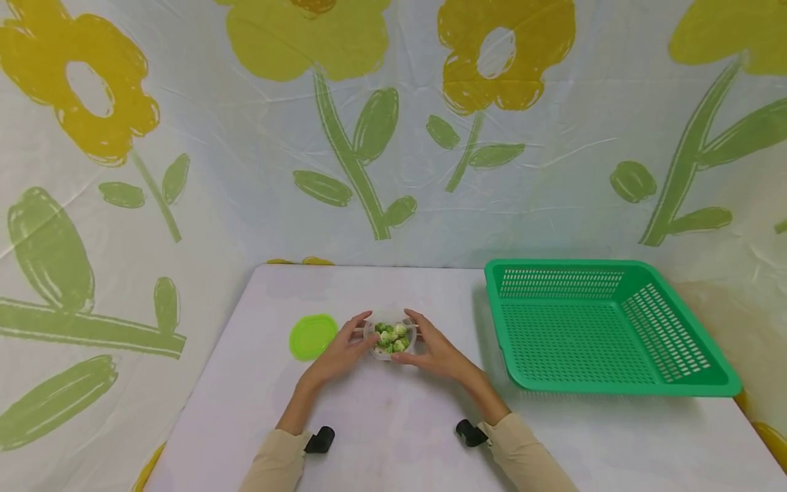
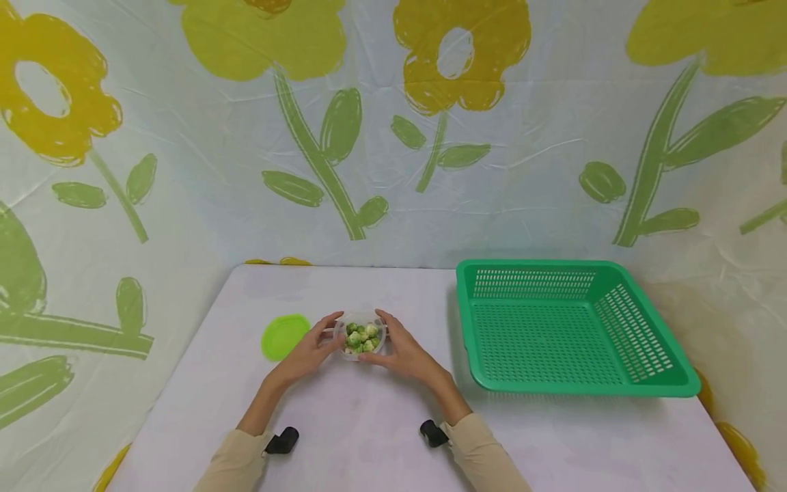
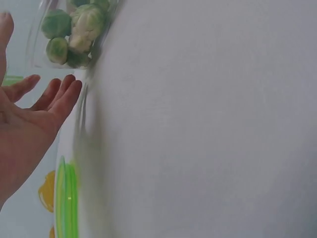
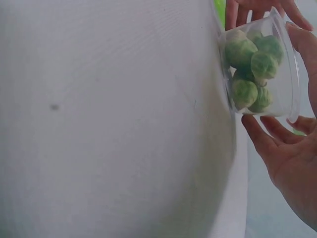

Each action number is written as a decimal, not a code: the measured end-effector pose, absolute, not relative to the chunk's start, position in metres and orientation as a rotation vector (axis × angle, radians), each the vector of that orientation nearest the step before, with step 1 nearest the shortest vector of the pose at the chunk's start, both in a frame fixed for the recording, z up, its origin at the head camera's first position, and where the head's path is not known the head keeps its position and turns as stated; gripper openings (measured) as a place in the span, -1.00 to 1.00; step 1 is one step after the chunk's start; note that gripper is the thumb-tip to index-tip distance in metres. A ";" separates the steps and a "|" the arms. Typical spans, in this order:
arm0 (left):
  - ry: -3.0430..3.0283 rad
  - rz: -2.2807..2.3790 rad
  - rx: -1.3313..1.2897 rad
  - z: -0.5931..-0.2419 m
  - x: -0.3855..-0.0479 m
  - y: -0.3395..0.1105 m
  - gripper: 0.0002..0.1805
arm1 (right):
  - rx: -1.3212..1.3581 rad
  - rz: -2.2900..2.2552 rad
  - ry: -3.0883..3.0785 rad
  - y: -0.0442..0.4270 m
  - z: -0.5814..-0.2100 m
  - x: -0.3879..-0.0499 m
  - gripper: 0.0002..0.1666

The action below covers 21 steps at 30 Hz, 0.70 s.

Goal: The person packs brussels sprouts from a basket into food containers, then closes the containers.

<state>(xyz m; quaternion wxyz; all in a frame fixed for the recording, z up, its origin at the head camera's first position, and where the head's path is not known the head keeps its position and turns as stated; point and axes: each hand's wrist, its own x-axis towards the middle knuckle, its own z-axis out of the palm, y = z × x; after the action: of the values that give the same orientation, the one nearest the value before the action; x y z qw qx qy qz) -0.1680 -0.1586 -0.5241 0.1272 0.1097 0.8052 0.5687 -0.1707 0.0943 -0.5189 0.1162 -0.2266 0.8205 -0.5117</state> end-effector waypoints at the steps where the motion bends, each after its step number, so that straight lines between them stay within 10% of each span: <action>1: 2.371 1.653 0.304 -0.523 -0.167 -0.160 -0.29 | -0.664 -1.499 2.403 0.094 -0.519 -0.171 0.17; 21: 2.509 1.904 0.134 -0.524 -0.161 -0.204 -0.54 | -0.642 -1.495 2.384 0.094 -0.519 -0.171 0.16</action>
<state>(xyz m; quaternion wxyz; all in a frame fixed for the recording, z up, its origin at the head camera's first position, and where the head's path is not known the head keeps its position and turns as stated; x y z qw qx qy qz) -0.1614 -0.2036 -0.5245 -0.0054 0.0426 0.7959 0.6039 -0.1705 0.0938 -0.5187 0.1275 -0.2208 0.8192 -0.5137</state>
